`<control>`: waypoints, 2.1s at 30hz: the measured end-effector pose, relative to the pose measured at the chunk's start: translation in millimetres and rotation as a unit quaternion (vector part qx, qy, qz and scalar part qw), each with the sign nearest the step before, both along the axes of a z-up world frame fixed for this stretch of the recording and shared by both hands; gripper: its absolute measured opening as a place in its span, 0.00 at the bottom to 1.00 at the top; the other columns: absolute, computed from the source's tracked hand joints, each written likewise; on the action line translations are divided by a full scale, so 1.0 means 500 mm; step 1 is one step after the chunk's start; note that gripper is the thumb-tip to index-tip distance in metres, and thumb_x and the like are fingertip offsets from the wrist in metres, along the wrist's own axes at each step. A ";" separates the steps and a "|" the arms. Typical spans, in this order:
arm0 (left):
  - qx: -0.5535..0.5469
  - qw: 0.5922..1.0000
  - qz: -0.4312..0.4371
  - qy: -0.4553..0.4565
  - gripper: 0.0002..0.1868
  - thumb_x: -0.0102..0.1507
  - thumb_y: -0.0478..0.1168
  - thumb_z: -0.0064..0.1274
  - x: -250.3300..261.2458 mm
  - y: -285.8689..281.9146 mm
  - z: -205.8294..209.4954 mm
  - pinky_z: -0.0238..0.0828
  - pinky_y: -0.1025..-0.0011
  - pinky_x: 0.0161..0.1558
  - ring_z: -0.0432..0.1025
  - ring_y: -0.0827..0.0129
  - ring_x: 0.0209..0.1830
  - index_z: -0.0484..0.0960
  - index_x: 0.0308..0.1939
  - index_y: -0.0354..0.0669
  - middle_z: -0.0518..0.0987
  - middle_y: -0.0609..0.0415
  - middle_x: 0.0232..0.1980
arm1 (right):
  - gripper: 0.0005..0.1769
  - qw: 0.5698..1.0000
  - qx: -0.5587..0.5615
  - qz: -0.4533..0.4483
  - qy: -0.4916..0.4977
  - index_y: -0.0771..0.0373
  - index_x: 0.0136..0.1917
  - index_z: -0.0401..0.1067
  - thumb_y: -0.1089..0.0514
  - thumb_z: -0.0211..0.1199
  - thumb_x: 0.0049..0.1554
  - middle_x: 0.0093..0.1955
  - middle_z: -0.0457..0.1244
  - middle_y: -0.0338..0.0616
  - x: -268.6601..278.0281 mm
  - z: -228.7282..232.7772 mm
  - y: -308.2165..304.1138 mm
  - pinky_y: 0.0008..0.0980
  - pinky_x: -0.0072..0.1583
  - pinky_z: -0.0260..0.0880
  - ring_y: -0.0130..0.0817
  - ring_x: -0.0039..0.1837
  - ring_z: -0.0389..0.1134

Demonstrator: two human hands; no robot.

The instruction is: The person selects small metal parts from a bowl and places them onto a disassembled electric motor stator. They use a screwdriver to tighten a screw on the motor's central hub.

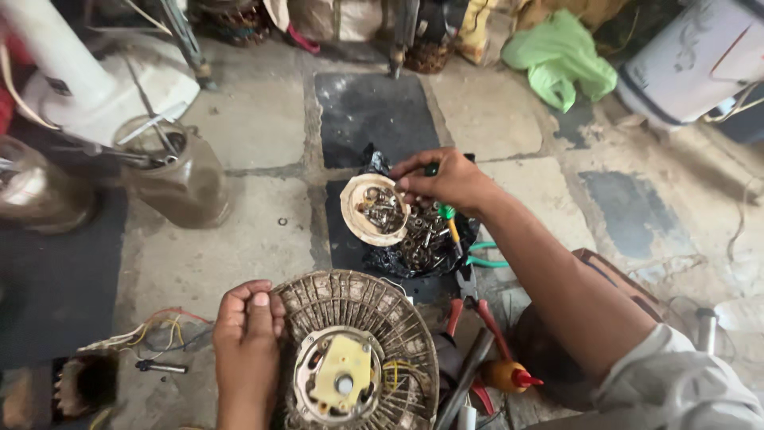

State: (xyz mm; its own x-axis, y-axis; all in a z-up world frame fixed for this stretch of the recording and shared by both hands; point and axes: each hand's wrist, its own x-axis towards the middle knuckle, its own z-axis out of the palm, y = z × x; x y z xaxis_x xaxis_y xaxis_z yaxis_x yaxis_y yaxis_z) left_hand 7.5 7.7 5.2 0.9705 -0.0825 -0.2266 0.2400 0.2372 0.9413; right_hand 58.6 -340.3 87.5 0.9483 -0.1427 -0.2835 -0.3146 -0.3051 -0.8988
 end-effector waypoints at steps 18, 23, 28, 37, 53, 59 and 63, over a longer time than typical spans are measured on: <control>-0.090 0.976 0.061 -0.187 0.08 0.65 0.38 0.61 -0.104 0.097 0.271 0.58 0.81 0.29 0.63 0.87 0.27 0.86 0.44 0.37 0.75 0.66 0.30 | 0.16 0.989 0.023 0.142 -0.019 0.69 0.55 0.79 0.61 0.70 0.53 0.40 0.71 0.42 -0.162 0.328 0.469 0.23 0.37 0.70 0.25 0.37 0.71; -0.318 0.948 0.022 -0.014 0.09 0.65 0.42 0.59 -0.082 0.100 0.238 0.52 0.80 0.18 0.58 0.83 0.16 0.84 0.43 0.40 0.73 0.63 0.25 | 0.16 0.993 0.024 0.111 -0.015 0.69 0.55 0.79 0.62 0.70 0.53 0.41 0.72 0.43 -0.161 0.341 0.492 0.23 0.37 0.70 0.24 0.38 0.71; 0.013 0.970 0.115 -0.215 0.08 0.67 0.41 0.60 -0.025 0.190 0.171 0.67 0.76 0.34 0.69 0.77 0.30 0.85 0.42 0.40 0.81 0.62 0.34 | 0.13 0.989 -0.104 0.062 -0.087 0.66 0.54 0.80 0.63 0.65 0.56 0.39 0.71 0.41 -0.168 0.318 0.401 0.23 0.38 0.70 0.23 0.36 0.69; 0.504 0.858 0.071 -0.069 0.13 0.57 0.52 0.65 0.029 0.231 -0.092 0.74 0.57 0.45 0.79 0.49 0.41 0.91 0.37 0.49 0.85 0.45 0.40 | 0.13 0.964 -0.232 -0.124 -0.023 0.60 0.52 0.82 0.58 0.62 0.56 0.32 0.68 0.45 -0.184 -0.019 0.083 0.29 0.36 0.68 0.26 0.31 0.66; 0.410 0.904 0.111 -0.052 0.13 0.65 0.44 0.63 0.090 0.168 -0.327 0.74 0.66 0.42 0.79 0.62 0.35 0.87 0.44 0.35 0.85 0.45 0.38 | 0.12 0.938 -0.337 -0.076 -0.031 0.55 0.51 0.82 0.57 0.65 0.52 0.45 0.73 0.50 -0.047 -0.282 -0.034 0.36 0.53 0.76 0.38 0.46 0.76; 0.403 0.907 0.107 -0.056 0.13 0.66 0.43 0.63 0.103 0.168 -0.335 0.72 0.68 0.40 0.76 0.65 0.32 0.88 0.44 0.34 0.84 0.46 0.36 | 0.13 0.927 -0.370 -0.064 -0.030 0.53 0.53 0.82 0.57 0.65 0.54 0.44 0.71 0.53 0.001 -0.277 -0.009 0.40 0.54 0.74 0.45 0.47 0.74; 0.384 0.916 0.096 -0.065 0.13 0.66 0.43 0.62 0.103 0.165 -0.347 0.71 0.70 0.40 0.76 0.68 0.31 0.87 0.44 0.35 0.84 0.48 0.35 | 0.17 0.918 -0.385 -0.071 -0.064 0.53 0.59 0.80 0.59 0.63 0.56 0.46 0.72 0.55 0.015 -0.284 -0.022 0.42 0.55 0.74 0.46 0.49 0.74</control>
State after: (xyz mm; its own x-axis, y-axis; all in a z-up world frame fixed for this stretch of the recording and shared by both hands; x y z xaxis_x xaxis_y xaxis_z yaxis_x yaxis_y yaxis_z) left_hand 59.1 90.2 -168.1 0.9736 0.2267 -0.0273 0.1363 -0.4812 0.8660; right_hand 66.0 -351.3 -54.6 0.9229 -0.3793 0.0662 -0.3076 -0.8297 -0.4658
